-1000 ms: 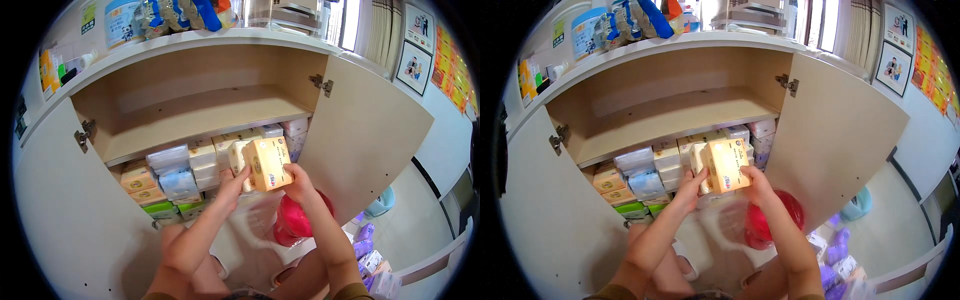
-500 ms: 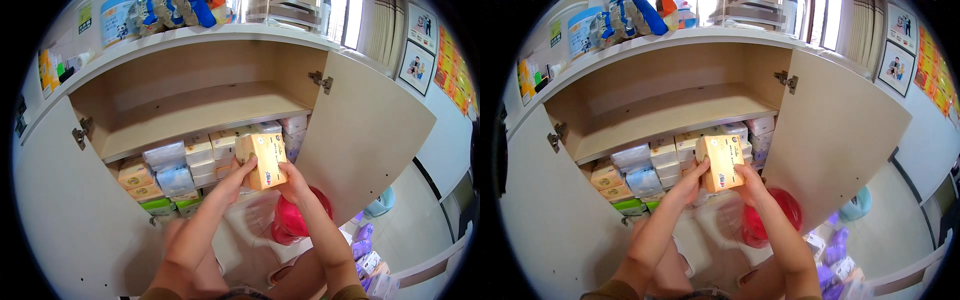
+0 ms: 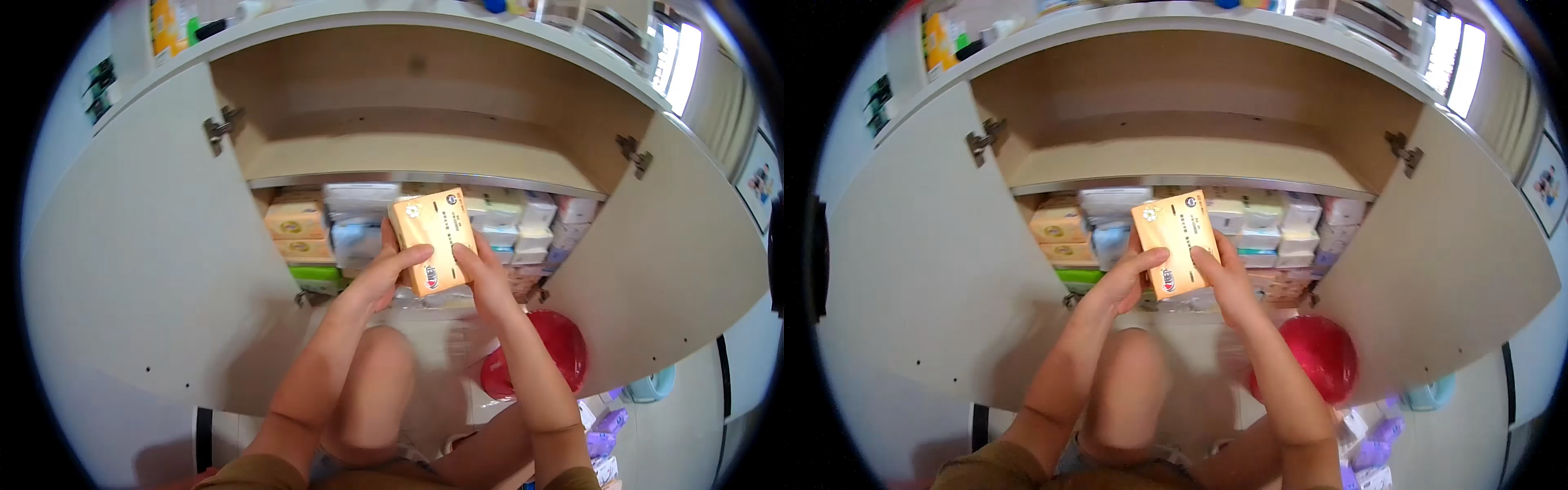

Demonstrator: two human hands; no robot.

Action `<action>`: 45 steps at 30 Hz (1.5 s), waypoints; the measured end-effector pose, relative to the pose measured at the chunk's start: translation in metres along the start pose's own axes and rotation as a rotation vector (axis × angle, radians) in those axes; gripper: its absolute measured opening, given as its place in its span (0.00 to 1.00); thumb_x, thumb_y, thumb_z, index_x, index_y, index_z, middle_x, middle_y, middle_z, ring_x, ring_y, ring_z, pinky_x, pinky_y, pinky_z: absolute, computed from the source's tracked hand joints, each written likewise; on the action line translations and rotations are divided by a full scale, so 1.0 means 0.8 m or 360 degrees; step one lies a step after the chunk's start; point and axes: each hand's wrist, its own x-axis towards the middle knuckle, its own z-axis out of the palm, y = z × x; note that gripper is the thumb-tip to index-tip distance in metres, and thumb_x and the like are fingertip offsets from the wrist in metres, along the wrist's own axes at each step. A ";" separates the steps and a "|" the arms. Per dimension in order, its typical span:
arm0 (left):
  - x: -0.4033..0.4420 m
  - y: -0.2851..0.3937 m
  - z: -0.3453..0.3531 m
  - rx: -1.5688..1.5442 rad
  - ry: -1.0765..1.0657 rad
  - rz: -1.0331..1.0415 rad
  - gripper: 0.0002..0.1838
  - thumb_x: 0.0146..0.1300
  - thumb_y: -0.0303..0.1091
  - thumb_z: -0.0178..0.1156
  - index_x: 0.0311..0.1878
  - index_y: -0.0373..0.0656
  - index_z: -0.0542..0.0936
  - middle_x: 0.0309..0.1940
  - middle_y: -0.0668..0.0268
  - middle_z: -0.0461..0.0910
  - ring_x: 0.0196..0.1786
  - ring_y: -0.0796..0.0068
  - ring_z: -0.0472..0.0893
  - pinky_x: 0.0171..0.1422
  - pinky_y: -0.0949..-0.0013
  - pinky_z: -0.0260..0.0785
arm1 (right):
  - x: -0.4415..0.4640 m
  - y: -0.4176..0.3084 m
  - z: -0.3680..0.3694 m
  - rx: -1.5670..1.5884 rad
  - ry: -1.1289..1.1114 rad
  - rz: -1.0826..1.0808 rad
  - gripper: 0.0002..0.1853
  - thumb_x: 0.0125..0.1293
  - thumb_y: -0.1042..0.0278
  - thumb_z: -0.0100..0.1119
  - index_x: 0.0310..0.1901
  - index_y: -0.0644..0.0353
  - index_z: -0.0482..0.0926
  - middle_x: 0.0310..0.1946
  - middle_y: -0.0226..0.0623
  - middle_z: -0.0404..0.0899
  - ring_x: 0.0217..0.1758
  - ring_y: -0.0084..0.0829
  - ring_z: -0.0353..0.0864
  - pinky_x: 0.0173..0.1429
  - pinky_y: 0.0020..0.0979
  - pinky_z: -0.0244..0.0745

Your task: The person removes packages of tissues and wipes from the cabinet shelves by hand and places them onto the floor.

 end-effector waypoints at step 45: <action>-0.530 -0.307 -0.317 -0.1294 0.1769 -0.0419 0.29 0.43 0.41 0.59 0.51 0.47 0.62 0.46 0.64 0.67 0.48 0.67 0.67 0.50 0.60 0.58 | -0.167 0.344 0.363 -0.1078 -0.2080 0.1294 0.23 0.55 0.57 0.47 0.51 0.59 0.64 0.44 0.35 0.69 0.46 0.25 0.67 0.44 0.27 0.65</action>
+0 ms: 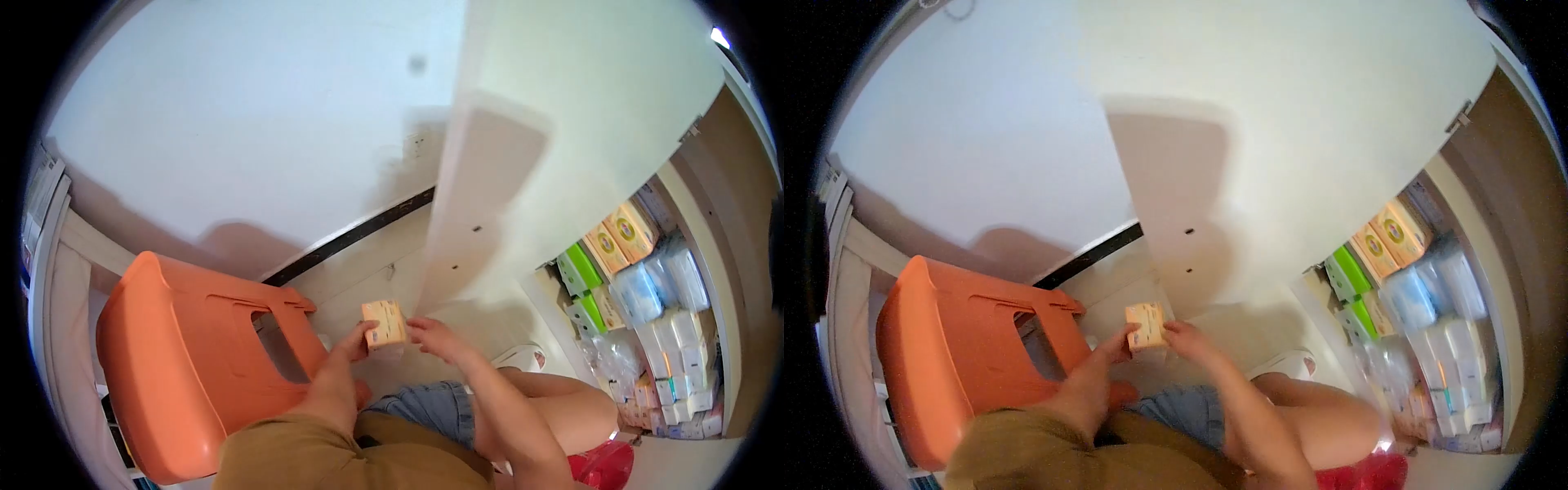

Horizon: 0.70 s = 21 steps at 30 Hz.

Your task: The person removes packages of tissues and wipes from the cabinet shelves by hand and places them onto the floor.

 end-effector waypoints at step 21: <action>0.091 0.028 0.011 -0.0955 0.0699 0.0469 0.39 0.42 0.62 0.53 0.55 0.54 0.54 0.53 0.68 0.58 0.55 0.67 0.57 0.56 0.54 0.49 | -0.022 0.031 -0.011 0.0480 0.0090 0.0118 0.20 0.58 0.61 0.44 0.51 0.60 0.62 0.46 0.35 0.68 0.47 0.28 0.67 0.50 0.30 0.61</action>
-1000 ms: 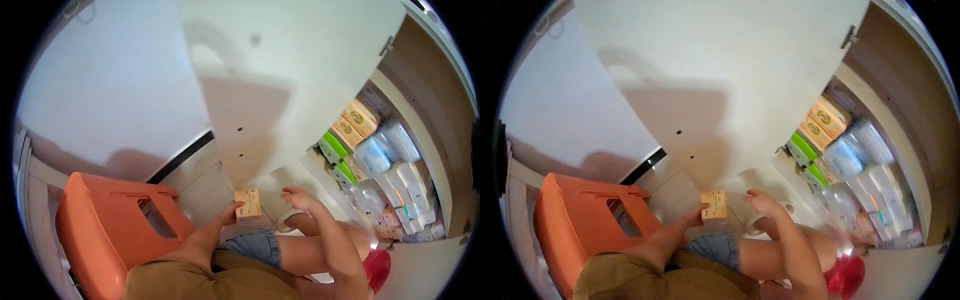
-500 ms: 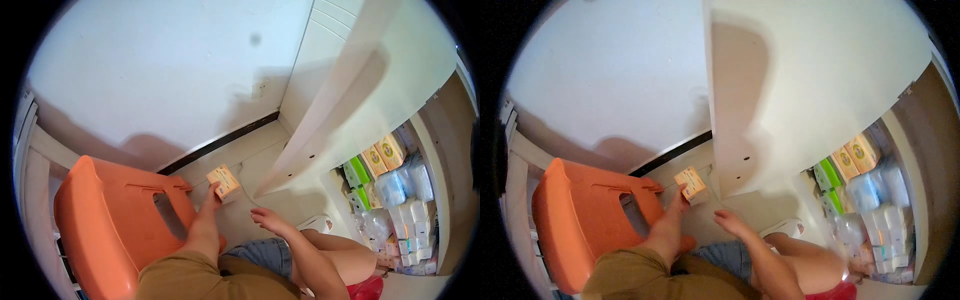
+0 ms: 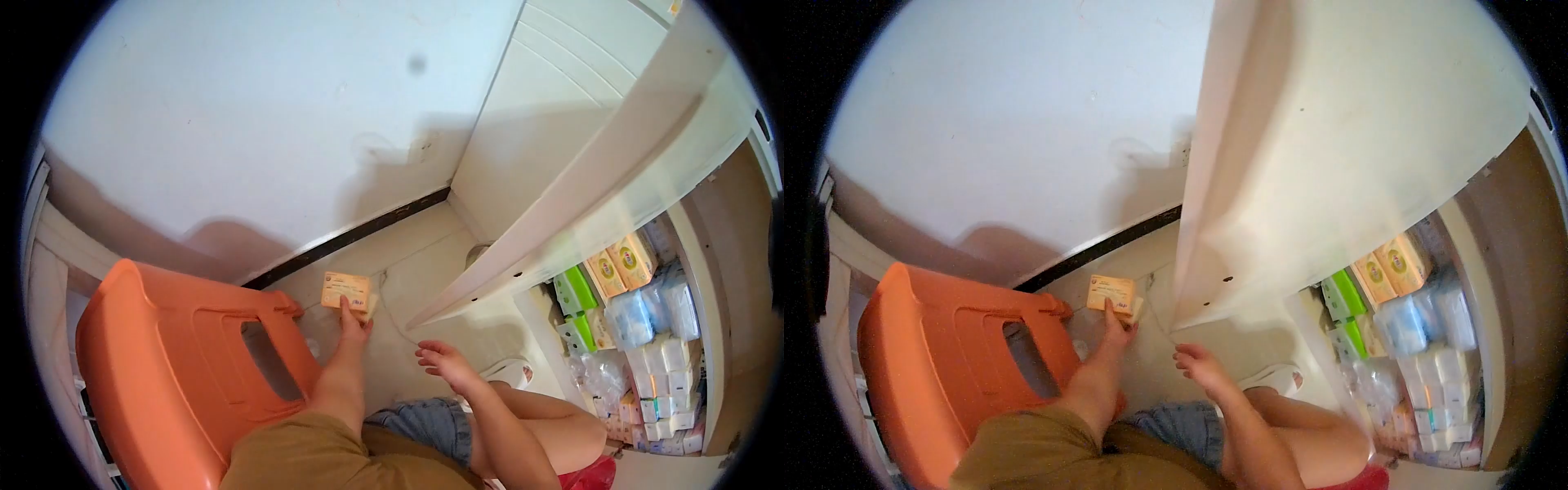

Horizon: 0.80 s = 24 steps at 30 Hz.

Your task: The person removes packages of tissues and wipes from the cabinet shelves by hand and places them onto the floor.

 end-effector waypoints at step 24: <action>-0.024 0.009 0.048 0.0155 0.0108 0.0108 0.22 0.54 0.33 0.44 0.53 0.39 0.59 0.57 0.64 0.56 0.60 0.69 0.55 0.56 0.66 0.56 | -0.030 -0.017 -0.013 0.0143 0.0052 -0.0198 0.21 0.57 0.60 0.45 0.52 0.60 0.62 0.46 0.34 0.68 0.48 0.27 0.67 0.50 0.27 0.61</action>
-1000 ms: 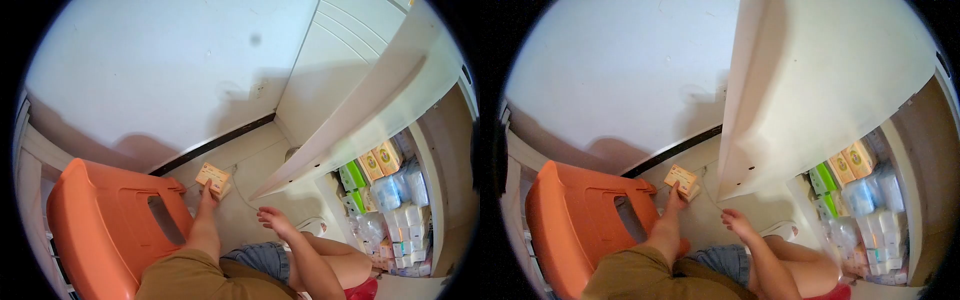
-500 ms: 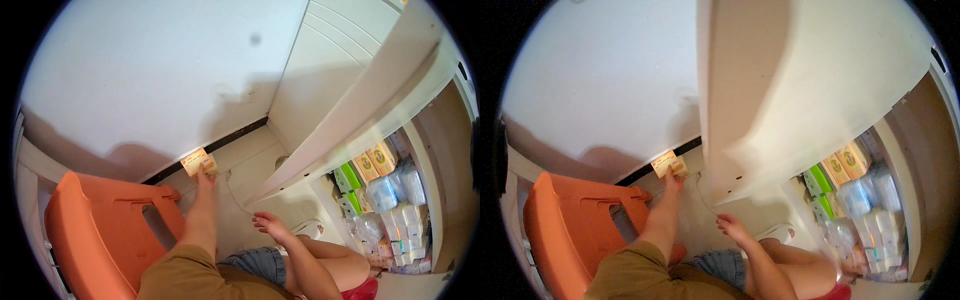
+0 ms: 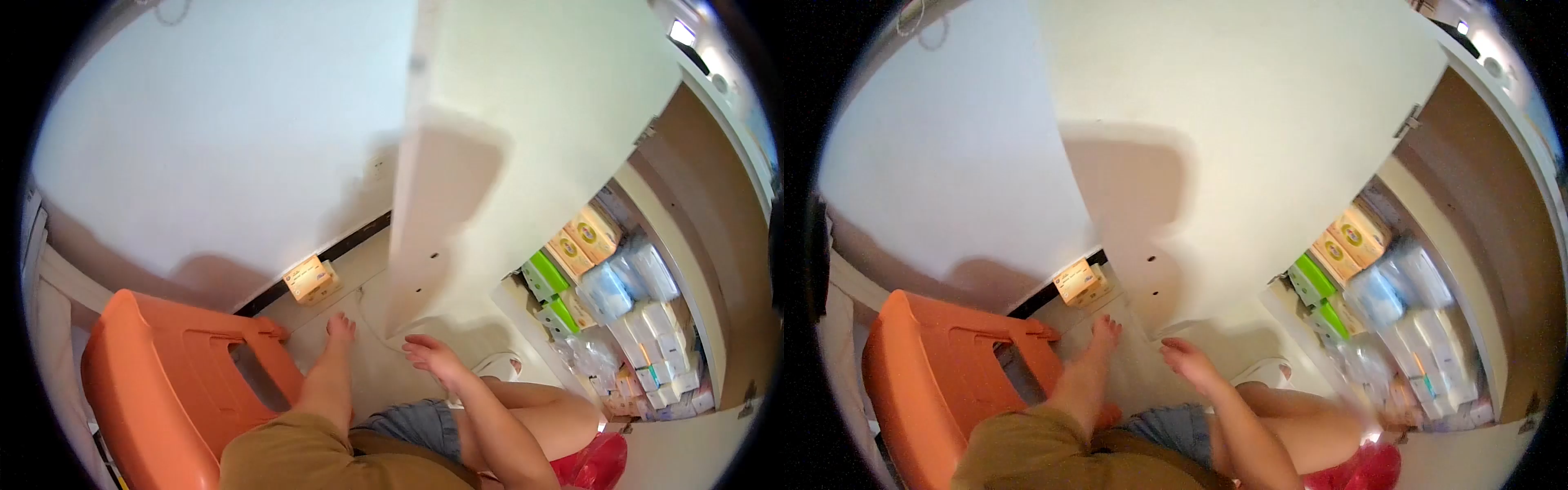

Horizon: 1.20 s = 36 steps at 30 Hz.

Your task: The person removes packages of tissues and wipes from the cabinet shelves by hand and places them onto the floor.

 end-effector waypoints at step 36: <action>-0.465 -0.274 0.331 0.1380 -0.2316 -0.0454 0.25 0.50 0.26 0.50 0.54 0.40 0.58 0.44 0.62 0.63 0.47 0.68 0.64 0.50 0.67 0.61 | -0.303 -0.027 -0.298 0.0535 0.2439 -0.1551 0.17 0.51 0.76 0.45 0.46 0.61 0.65 0.44 0.36 0.67 0.42 0.27 0.67 0.45 0.25 0.64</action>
